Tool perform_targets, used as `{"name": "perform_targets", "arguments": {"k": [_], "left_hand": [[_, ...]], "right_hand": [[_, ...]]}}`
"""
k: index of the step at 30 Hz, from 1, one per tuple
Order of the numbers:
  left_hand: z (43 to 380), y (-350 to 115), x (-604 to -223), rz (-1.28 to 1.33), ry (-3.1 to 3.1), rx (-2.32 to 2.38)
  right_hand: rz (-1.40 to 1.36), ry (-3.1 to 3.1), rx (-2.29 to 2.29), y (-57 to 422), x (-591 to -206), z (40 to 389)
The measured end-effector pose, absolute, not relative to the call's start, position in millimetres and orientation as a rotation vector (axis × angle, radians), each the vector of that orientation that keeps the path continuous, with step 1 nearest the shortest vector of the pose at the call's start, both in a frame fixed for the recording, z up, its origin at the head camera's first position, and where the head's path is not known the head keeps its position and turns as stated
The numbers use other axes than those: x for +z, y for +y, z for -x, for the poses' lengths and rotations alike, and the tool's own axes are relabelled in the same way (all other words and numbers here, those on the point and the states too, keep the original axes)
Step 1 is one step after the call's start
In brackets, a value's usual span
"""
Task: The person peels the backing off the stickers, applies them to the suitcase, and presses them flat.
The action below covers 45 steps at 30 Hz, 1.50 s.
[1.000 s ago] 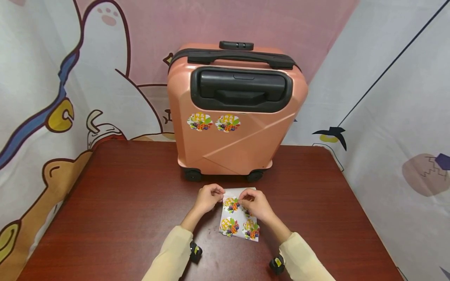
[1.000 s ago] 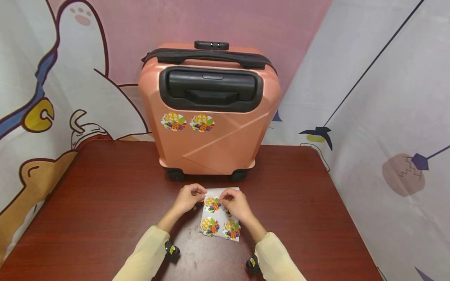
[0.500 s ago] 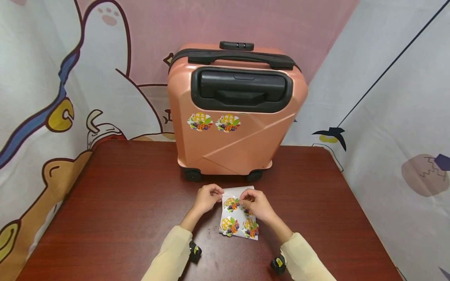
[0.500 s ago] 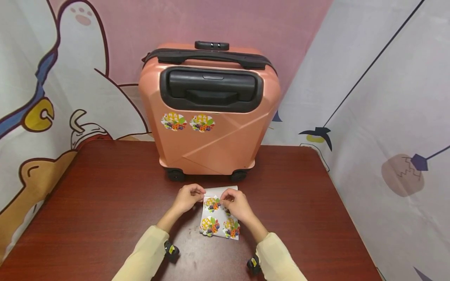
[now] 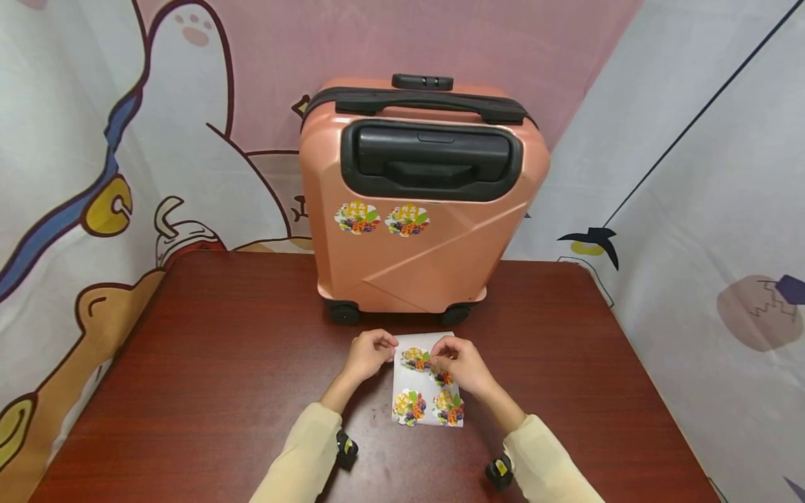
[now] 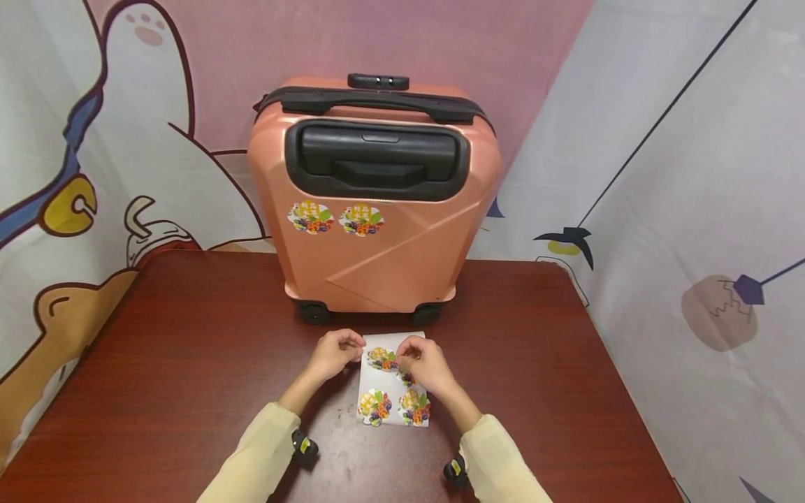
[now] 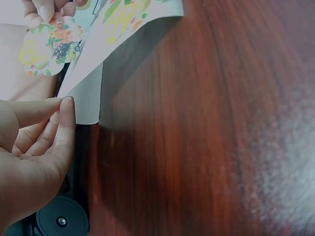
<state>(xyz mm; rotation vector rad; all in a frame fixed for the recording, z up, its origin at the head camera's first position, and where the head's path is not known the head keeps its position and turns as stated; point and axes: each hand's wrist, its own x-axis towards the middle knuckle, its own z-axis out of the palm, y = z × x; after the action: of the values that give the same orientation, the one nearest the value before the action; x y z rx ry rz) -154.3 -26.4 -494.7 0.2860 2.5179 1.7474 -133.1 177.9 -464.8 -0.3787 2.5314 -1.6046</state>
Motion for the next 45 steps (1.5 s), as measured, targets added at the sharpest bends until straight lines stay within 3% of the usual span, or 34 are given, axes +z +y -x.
{"name": "perform_targets", "arguments": {"k": [14, 23, 34, 45], "left_hand": [[152.4, -30.8, -490.0, -0.274, 2.497, 1.744], [154.8, -32.7, -479.1, -0.316, 2.47, 1.806], [157.8, -31.3, -460.4, -0.437, 2.468, 1.796], [157.7, -33.5, -458.4, -0.581, 2.492, 1.871]], "right_hand": [[0.327, 2.501, -1.61, 177.8, -460.9, 134.3], [0.326, 2.494, -1.62, 169.9, -424.5, 128.2], [0.382, 2.569, -1.612, 173.9, -435.6, 149.4], [0.358, 2.535, -1.65, 161.8, -397.5, 139.7]]}}
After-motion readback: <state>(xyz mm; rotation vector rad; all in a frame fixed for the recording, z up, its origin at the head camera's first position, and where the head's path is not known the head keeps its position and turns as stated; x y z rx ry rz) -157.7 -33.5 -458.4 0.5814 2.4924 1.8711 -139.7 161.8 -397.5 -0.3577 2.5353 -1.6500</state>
